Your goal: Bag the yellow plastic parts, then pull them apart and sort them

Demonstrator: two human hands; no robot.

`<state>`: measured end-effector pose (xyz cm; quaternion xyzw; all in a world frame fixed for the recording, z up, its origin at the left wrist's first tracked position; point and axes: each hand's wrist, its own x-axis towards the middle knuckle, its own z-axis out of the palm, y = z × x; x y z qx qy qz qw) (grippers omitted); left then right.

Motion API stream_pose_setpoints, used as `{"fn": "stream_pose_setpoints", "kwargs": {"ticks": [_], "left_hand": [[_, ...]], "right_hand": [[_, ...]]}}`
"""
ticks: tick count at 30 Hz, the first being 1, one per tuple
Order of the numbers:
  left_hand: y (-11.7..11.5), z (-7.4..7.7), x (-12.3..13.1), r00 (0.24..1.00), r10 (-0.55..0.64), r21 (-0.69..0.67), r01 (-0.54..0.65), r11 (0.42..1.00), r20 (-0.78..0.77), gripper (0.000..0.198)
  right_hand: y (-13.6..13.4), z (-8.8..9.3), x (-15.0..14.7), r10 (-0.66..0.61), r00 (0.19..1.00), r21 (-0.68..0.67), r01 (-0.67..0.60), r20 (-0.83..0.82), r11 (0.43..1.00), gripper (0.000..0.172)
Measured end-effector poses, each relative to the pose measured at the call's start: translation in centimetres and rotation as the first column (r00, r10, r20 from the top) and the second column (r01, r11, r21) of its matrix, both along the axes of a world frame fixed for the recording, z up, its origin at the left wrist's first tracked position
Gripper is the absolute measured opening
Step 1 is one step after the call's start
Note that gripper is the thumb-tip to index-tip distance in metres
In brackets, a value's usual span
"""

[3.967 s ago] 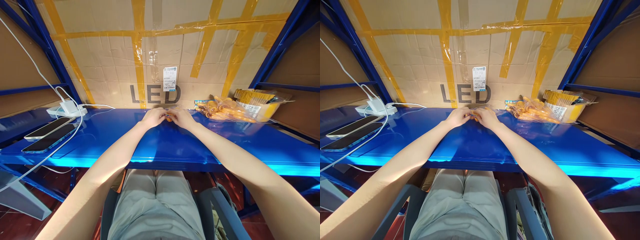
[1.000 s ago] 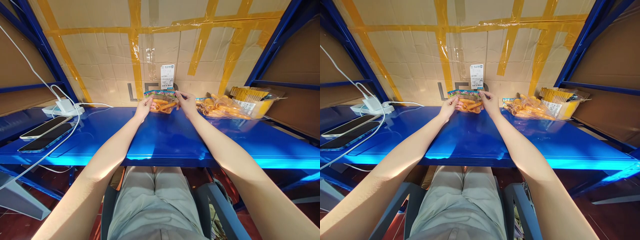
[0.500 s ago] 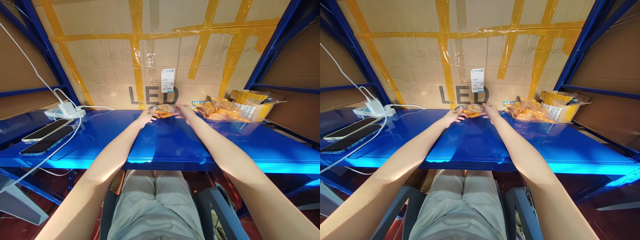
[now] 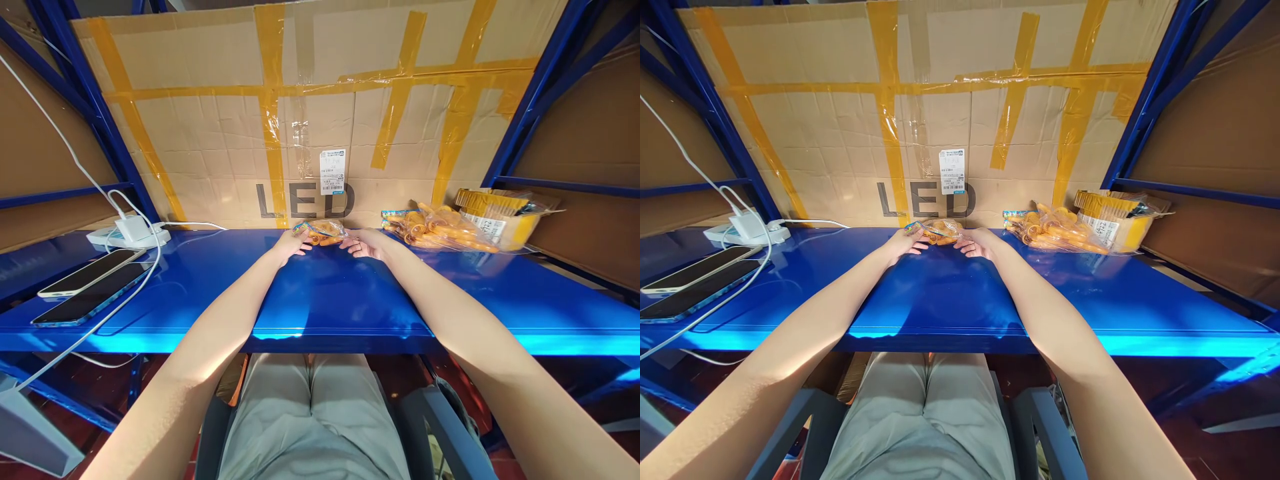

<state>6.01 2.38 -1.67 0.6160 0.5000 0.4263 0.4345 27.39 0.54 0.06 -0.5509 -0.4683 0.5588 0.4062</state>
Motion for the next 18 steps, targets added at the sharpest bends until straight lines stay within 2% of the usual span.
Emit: {"fn": "stream_pose_setpoints", "kwargs": {"ticks": [5,7,8,11,13,15,18], "left_hand": [[0.1,-0.1,0.3,0.997,0.050,0.013,-0.050,0.999,-0.062,0.030],[0.1,-0.1,0.3,0.985,0.064,0.119,-0.046,0.992,-0.158,0.034],[0.1,-0.1,0.2,0.975,0.065,0.206,-0.021,0.978,-0.212,0.036],[0.2,0.2,-0.2,0.940,0.053,0.478,0.122,0.870,-0.338,0.044],[0.3,0.5,-0.4,0.928,0.055,0.581,0.184,0.793,-0.369,0.048],[0.4,0.6,-0.5,0.925,0.058,0.633,0.210,0.745,-0.376,0.051],[0.4,0.7,-0.6,0.924,0.074,0.696,0.228,0.680,-0.375,0.055]], "right_hand": [[0.6,-0.6,-0.9,-0.129,0.987,0.184,0.145,-0.100,0.972,0.019],[0.9,-0.5,-1.0,-0.187,0.969,0.297,0.228,-0.160,0.927,0.017],[1.0,-0.4,-1.0,-0.211,0.958,0.376,0.271,-0.192,0.886,0.018],[1.2,0.2,-0.8,-0.246,0.939,0.633,0.344,-0.240,0.694,0.023],[1.2,0.4,-0.7,-0.254,0.940,0.736,0.339,-0.230,0.586,0.027],[1.2,0.6,-0.7,-0.259,0.940,0.774,0.333,-0.224,0.539,0.030],[1.3,0.7,-0.7,-0.243,0.934,0.771,0.355,-0.263,0.528,0.031]]}}
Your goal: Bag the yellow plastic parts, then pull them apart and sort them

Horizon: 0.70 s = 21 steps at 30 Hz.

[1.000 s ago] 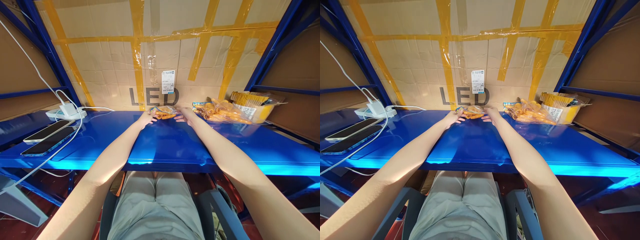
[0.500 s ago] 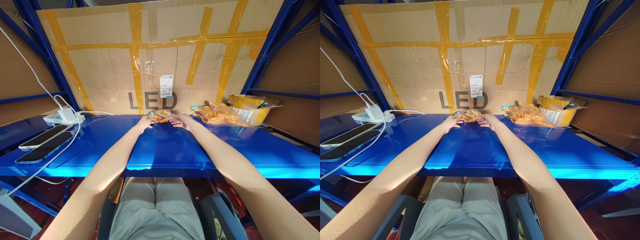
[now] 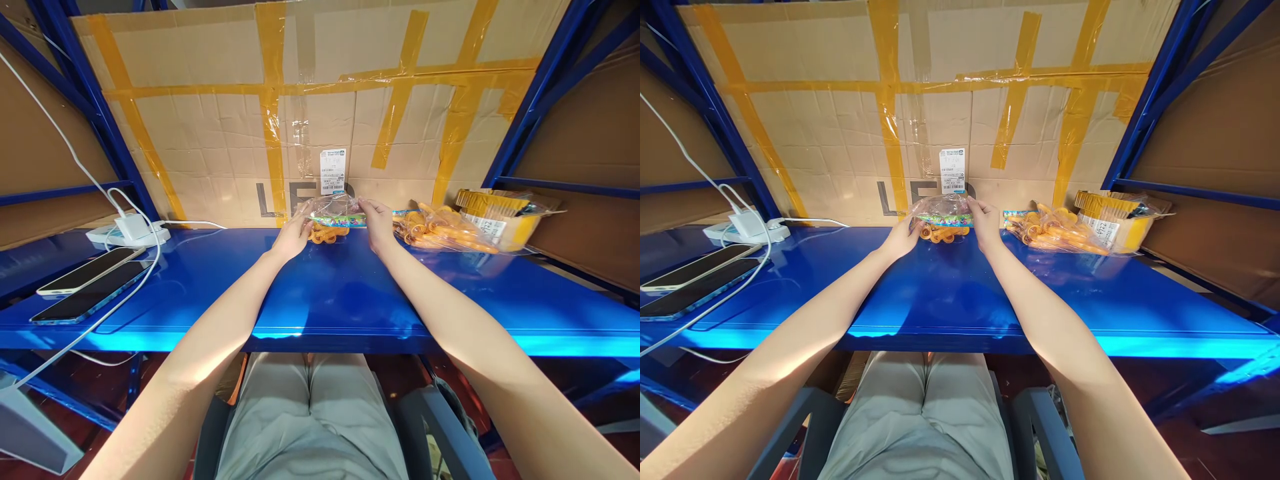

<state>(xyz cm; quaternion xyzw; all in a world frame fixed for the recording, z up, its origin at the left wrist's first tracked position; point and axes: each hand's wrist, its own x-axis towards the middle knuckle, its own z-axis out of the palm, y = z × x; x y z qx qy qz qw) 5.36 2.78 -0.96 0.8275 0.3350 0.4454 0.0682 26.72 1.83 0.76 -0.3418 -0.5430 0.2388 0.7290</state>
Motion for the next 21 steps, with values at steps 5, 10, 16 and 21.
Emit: {"fn": "stream_pose_setpoints", "kwargs": {"ticks": [5,10,16,21], "left_hand": [[-0.2,0.5,-0.1,1.000,-0.005,0.145,0.005,0.989,-0.001,0.064],[-0.8,1.3,-0.1,0.990,0.048,0.238,-0.079,0.968,0.136,0.081],[-1.1,1.2,0.1,0.990,0.026,0.278,-0.063,0.958,0.136,0.083],[-1.1,0.7,0.3,0.996,-0.072,0.205,0.062,0.977,0.043,0.084]], "right_hand": [[-0.2,0.5,0.4,0.211,0.958,-0.202,-0.250,-0.195,0.947,0.040],[-1.0,-0.2,0.1,0.356,0.883,-0.562,-0.469,-0.306,0.681,0.054],[0.0,-2.4,-0.9,0.348,0.909,-0.677,-0.405,-0.228,0.614,0.041],[0.7,-3.2,-0.9,0.315,0.933,-0.647,-0.350,-0.175,0.677,0.036]]}}
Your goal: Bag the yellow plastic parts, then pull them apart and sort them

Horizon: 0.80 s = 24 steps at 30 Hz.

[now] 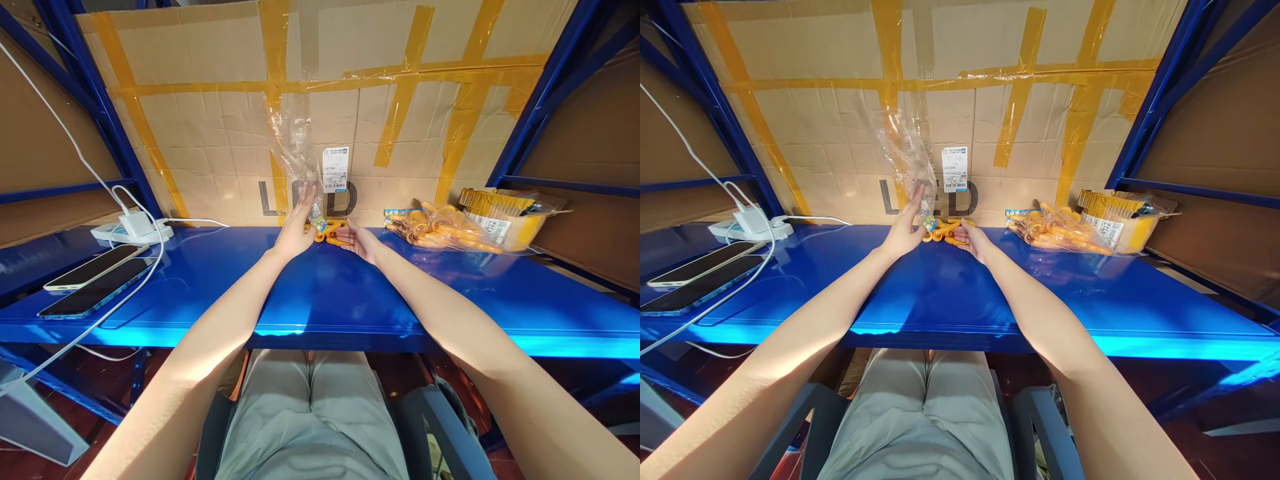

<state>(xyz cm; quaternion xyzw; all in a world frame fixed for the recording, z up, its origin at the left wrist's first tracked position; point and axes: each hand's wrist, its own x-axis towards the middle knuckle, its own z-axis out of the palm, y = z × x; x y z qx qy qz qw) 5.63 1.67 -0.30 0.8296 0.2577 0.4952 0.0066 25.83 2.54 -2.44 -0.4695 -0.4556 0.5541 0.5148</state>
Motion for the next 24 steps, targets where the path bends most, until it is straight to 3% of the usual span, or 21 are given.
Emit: {"fn": "stream_pose_setpoints", "kwargs": {"ticks": [6,11,15,18,21,24], "left_hand": [[0.2,0.3,0.1,0.975,-0.159,-0.251,0.195,0.948,0.155,0.072],[-0.3,0.8,0.7,0.851,-0.160,-0.497,0.433,0.752,0.500,0.051],[-1.0,1.4,0.8,0.717,-0.044,-0.535,0.558,0.635,0.695,0.041],[-1.2,1.7,0.6,0.666,0.036,-0.551,0.584,0.596,0.745,0.037],[-1.1,1.8,0.5,0.668,0.038,-0.560,0.589,0.583,0.743,0.038],[-0.9,1.5,0.5,0.688,0.053,-0.576,0.560,0.596,0.724,0.051]], "right_hand": [[-0.1,0.3,0.2,0.006,1.000,0.043,-0.006,0.008,0.999,0.046],[-1.0,1.6,0.8,0.110,0.984,0.063,-0.102,-0.142,0.993,0.058],[-1.6,2.1,0.9,0.104,0.976,0.044,-0.097,-0.190,0.994,0.050],[-1.7,2.0,0.7,0.103,0.976,0.029,-0.099,-0.191,0.995,0.043],[-1.7,2.1,0.4,0.118,0.973,0.057,-0.108,-0.199,0.992,0.035],[-1.7,2.4,0.2,0.047,0.970,0.101,-0.023,-0.240,0.995,0.019]]}}
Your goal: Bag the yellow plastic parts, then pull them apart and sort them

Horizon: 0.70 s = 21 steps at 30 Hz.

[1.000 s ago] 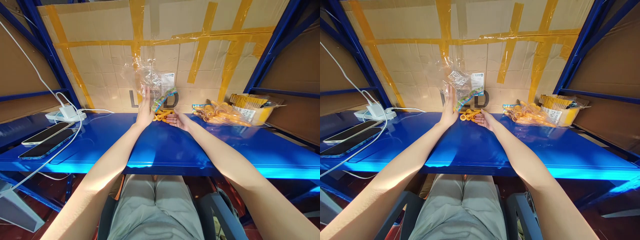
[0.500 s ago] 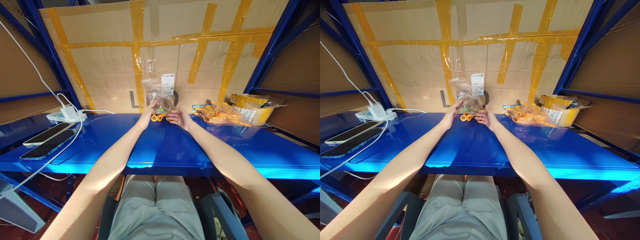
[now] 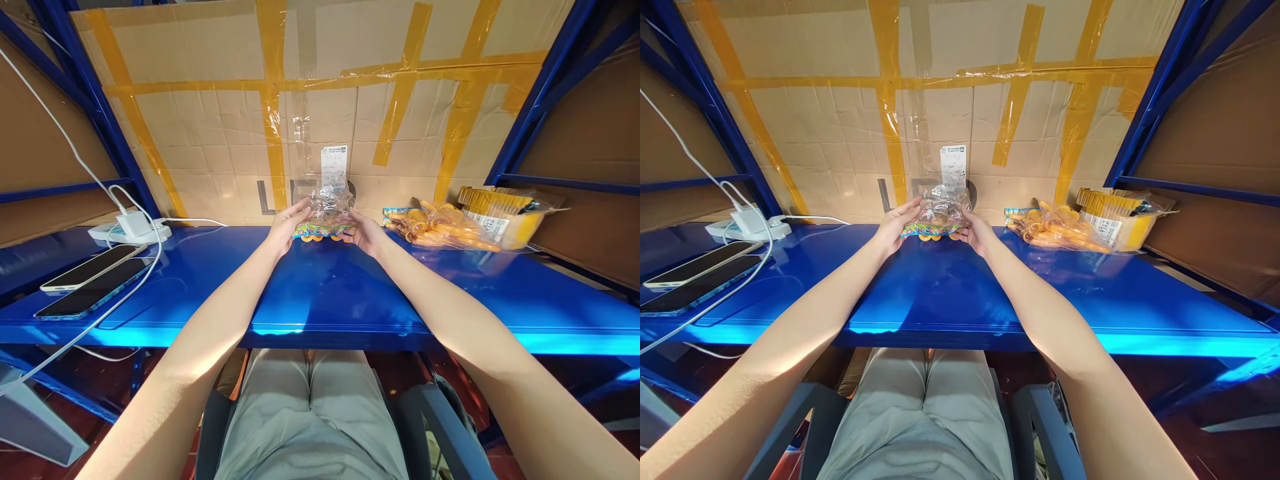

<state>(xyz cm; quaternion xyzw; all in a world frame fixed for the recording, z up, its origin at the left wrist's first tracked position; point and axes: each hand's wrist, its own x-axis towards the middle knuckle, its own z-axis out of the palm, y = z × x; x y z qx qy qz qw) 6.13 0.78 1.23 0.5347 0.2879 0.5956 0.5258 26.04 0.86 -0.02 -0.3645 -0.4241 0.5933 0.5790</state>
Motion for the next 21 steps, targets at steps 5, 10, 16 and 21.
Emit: {"fn": "stream_pose_setpoints", "kwargs": {"ticks": [5,10,16,21], "left_hand": [[0.6,-0.5,-0.1,0.988,0.118,-0.129,-0.130,0.983,-0.097,0.081],[0.8,-0.6,-0.1,0.979,0.142,-0.185,-0.168,0.968,-0.146,0.061],[1.2,-0.5,-0.7,0.976,0.106,-0.282,-0.157,0.946,-0.188,0.043],[2.1,-1.0,-1.8,0.973,0.108,-0.329,-0.173,0.928,-0.206,0.033]], "right_hand": [[0.5,0.1,0.2,-0.214,0.976,0.045,0.216,-0.028,0.975,0.012],[1.3,-0.5,0.2,-0.363,0.931,0.170,0.352,0.039,0.921,0.018],[1.3,-1.2,-0.2,-0.396,0.892,0.264,0.337,0.217,0.904,0.028],[0.4,-1.3,-0.7,-0.220,0.931,0.224,0.157,0.292,0.962,0.022]]}}
